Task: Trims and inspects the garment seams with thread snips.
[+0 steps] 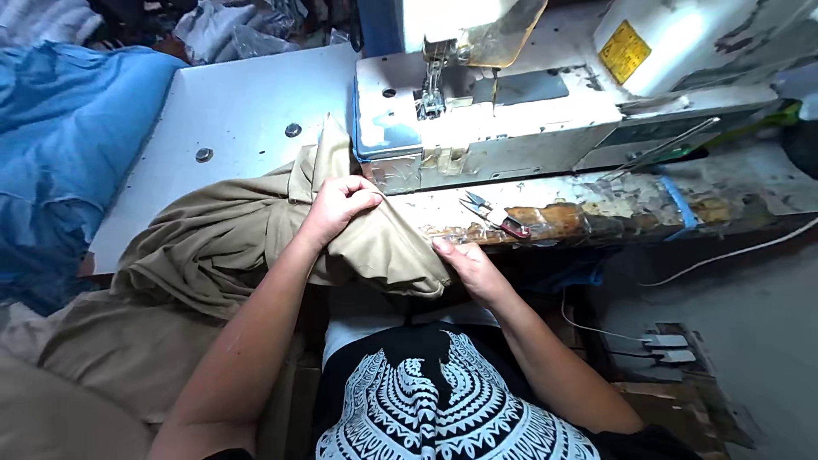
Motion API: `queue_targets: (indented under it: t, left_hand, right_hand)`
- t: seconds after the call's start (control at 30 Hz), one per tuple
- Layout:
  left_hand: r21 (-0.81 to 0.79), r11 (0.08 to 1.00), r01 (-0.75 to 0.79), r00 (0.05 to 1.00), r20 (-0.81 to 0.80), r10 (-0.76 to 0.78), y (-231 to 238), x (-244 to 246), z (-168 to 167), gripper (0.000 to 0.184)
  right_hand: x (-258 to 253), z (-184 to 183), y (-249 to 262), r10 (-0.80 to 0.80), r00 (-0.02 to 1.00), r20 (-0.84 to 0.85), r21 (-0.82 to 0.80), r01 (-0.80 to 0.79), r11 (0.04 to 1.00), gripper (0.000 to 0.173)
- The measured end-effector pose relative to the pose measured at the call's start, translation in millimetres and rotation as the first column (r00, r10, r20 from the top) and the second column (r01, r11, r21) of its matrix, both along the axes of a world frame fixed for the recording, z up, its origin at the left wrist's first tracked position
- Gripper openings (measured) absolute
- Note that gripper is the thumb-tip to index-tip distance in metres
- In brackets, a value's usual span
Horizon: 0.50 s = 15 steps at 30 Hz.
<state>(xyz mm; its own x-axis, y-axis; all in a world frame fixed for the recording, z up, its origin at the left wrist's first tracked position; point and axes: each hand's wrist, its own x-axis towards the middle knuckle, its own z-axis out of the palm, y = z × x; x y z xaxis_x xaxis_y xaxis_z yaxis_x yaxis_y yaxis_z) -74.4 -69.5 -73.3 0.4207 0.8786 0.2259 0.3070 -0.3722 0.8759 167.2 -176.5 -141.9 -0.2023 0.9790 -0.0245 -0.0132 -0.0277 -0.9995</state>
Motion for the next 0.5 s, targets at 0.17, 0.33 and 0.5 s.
queue_targets:
  t: [0.17, 0.33, 0.5]
  left_hand:
    - [-0.007, 1.0, -0.003, 1.0, -0.008, 0.003, -2, 0, -2, 0.007]
    - [0.139, 0.99, -0.024, 0.998, -0.055, 0.032, -20, 6, 8, 0.006]
    - [0.611, 0.783, -0.118, 0.958, -0.137, 0.252, -69, 0, 13, 0.014]
  right_hand:
    - [1, -5, -4, 0.038, 0.999, -0.036, 0.028, -0.037, 0.999, 0.037]
    - [3, 1, -14, -0.081, 0.992, 0.096, 0.293, 0.049, 0.955, 0.012]
    - [16, -3, 1, -0.522, 0.841, 0.139, 0.852, 0.167, 0.496, 0.002]
